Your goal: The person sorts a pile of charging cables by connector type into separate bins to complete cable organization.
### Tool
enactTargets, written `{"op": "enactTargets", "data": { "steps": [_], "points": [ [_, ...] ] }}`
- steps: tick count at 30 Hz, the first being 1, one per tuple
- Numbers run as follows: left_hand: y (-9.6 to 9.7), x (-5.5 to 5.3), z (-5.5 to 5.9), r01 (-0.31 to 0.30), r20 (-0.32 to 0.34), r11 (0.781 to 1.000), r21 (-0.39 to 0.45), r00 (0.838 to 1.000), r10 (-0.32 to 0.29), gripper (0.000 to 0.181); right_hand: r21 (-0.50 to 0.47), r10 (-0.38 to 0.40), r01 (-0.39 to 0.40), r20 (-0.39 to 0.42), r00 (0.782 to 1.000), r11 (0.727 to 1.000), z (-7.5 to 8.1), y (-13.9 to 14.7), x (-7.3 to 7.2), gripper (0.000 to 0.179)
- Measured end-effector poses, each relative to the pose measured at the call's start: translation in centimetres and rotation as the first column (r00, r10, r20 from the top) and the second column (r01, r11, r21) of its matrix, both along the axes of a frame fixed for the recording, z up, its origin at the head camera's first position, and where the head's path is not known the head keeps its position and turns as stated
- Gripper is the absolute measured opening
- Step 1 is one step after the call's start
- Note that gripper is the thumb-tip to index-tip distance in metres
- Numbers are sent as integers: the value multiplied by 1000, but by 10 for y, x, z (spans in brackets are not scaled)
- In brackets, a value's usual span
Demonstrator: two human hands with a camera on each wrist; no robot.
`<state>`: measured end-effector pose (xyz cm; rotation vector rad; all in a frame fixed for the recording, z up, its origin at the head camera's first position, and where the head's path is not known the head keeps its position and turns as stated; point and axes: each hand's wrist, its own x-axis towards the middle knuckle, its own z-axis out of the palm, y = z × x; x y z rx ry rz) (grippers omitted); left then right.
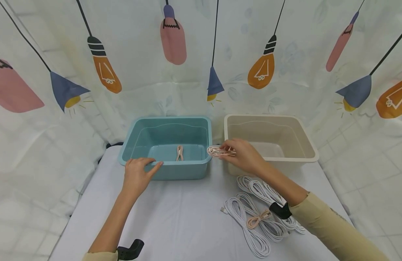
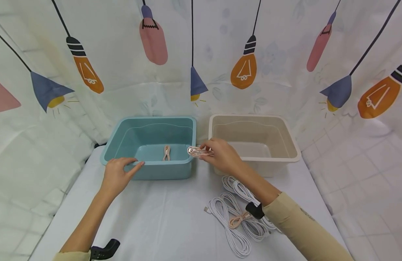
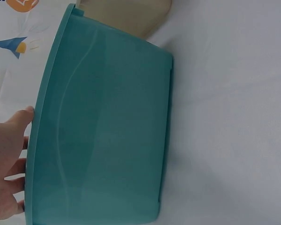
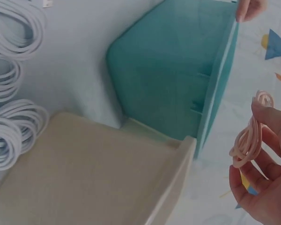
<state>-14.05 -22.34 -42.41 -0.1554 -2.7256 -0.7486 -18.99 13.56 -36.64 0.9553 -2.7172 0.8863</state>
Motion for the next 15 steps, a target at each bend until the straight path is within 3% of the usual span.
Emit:
{"op": "enactTargets", "data": {
  "steps": [8, 15],
  "points": [
    [0, -2, -1, -1, 17, 1000, -10, 1000, 1, 39, 17, -6, 6, -11, 1000, 1000, 14, -20, -13, 23],
    [0, -1, 0, -1, 18, 1000, -17, 1000, 1, 39, 46, -43, 41, 36, 998, 998, 23, -37, -26, 23]
  ]
}}
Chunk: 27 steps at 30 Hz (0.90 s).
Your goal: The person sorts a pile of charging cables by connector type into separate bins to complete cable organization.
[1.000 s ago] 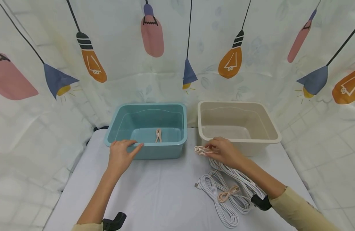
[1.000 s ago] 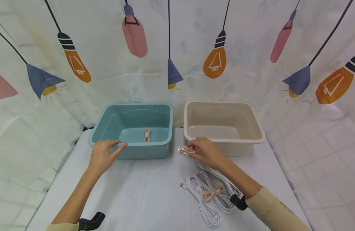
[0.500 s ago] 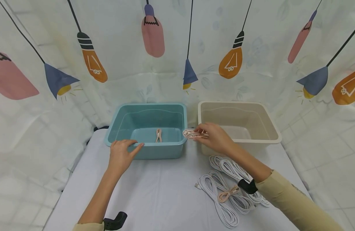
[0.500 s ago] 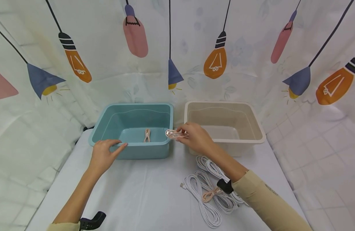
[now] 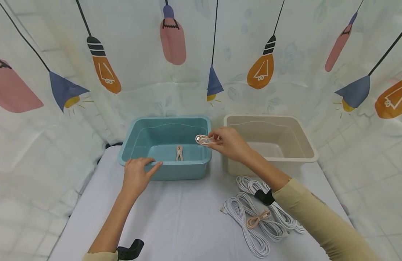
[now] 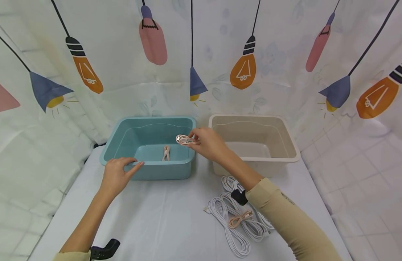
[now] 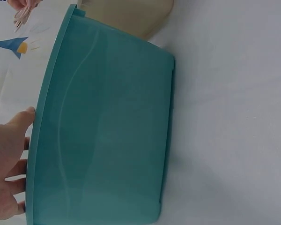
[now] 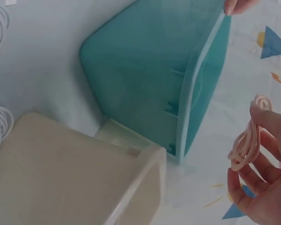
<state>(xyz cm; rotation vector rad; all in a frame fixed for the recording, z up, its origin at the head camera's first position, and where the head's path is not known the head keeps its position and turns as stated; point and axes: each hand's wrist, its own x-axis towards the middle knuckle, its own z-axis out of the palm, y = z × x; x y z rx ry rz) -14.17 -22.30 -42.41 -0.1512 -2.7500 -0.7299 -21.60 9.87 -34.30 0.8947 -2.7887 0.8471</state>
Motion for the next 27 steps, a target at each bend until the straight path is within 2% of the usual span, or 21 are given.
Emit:
{"op": "enactTargets", "data": {
  "steps": [13, 27],
  "points": [
    [1, 0, 1, 7, -30, 1000, -8, 1000, -8, 36, 64, -63, 58, 79, 995, 996, 13, -26, -23, 30],
    [0, 0, 1, 12, -7, 1000, -12, 1000, -12, 36, 66, -103, 96, 115, 988, 993, 21, -50, -49, 28]
  ]
}}
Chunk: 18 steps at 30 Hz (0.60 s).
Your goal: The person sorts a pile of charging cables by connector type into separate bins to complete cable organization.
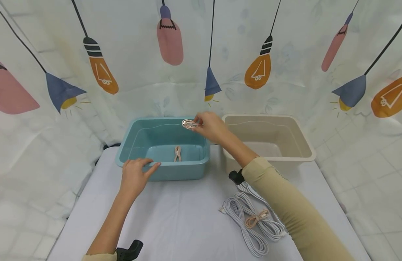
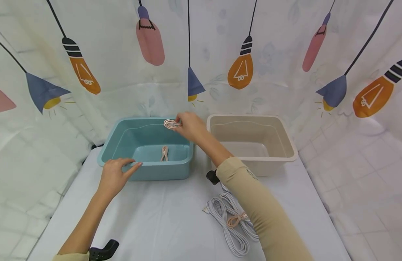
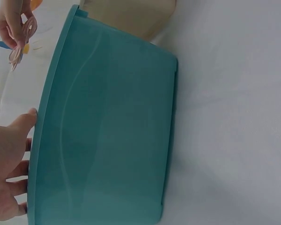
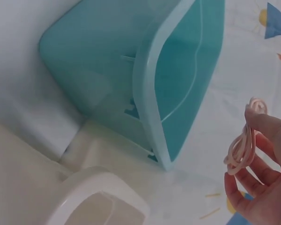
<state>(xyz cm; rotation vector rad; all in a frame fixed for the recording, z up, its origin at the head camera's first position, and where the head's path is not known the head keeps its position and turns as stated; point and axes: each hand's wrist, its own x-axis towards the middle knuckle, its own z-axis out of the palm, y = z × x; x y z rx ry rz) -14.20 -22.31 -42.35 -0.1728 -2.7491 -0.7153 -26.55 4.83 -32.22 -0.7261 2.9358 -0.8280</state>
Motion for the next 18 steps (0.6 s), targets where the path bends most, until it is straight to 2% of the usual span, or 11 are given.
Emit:
{"op": "enactTargets", "data": {
  "steps": [10, 18],
  "points": [
    [-1, -1, 0, -1, -3, 1000, 0, 1000, 1, 37, 54, -41, 40, 17, 999, 998, 3, -20, -20, 31],
    [0, -1, 0, -7, -3, 1000, -10, 1000, 7, 37, 63, -59, 56, 38, 998, 996, 7, -33, -30, 32]
  ]
}}
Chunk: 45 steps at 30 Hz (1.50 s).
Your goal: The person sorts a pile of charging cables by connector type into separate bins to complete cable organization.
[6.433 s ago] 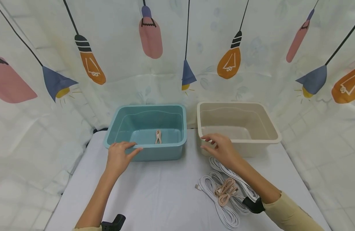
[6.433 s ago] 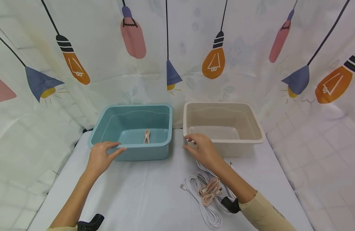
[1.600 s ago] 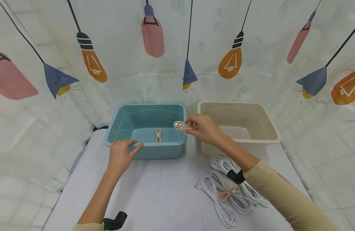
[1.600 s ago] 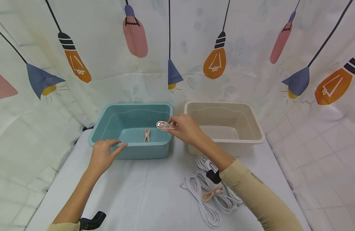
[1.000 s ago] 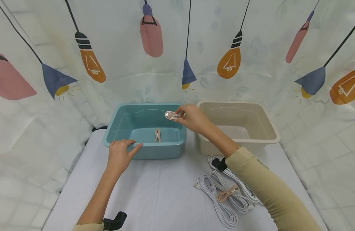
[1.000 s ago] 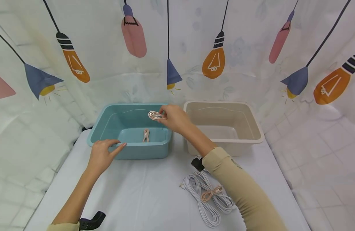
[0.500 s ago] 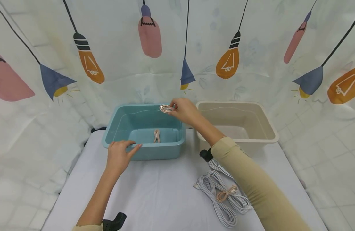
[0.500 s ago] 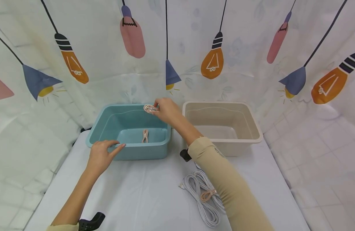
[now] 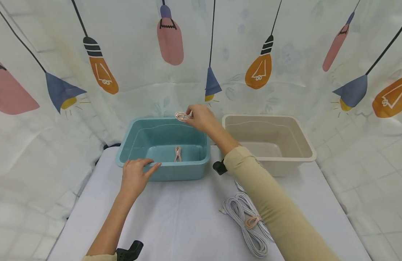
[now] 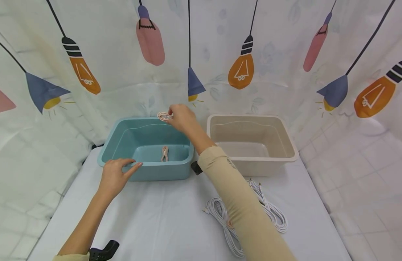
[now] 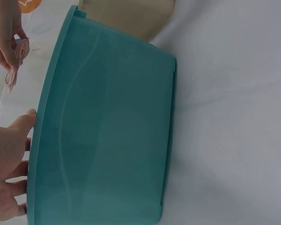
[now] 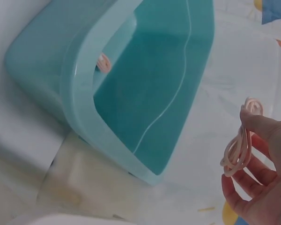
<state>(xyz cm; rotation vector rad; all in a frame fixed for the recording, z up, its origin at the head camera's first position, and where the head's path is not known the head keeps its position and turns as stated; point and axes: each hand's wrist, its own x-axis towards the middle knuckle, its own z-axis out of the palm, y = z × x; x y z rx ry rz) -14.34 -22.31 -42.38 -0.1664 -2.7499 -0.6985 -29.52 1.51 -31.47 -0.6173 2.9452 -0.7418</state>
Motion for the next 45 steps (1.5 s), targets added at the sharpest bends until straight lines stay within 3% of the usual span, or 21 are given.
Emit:
{"op": "enactTargets", "data": {
  "steps": [11, 19, 36, 45],
  "points": [
    [0, 1, 1, 2, -5, 1000, 0, 1000, -2, 37, -91, -32, 28, -43, 999, 995, -7, -1, -5, 39],
    [1, 2, 1, -4, 1, 1000, -10, 1000, 4, 36, -114, -9, 0, -82, 997, 994, -17, 8, 1, 47],
    [1, 1, 0, 2, 4, 1000, -18, 1000, -2, 37, -197, 49, -78, -152, 987, 977, -22, 46, 40, 44],
    [0, 2, 2, -1, 15, 1000, -21, 1000, 1, 37, -239, 61, -92, -135, 989, 967, -23, 63, 66, 41]
  ]
}}
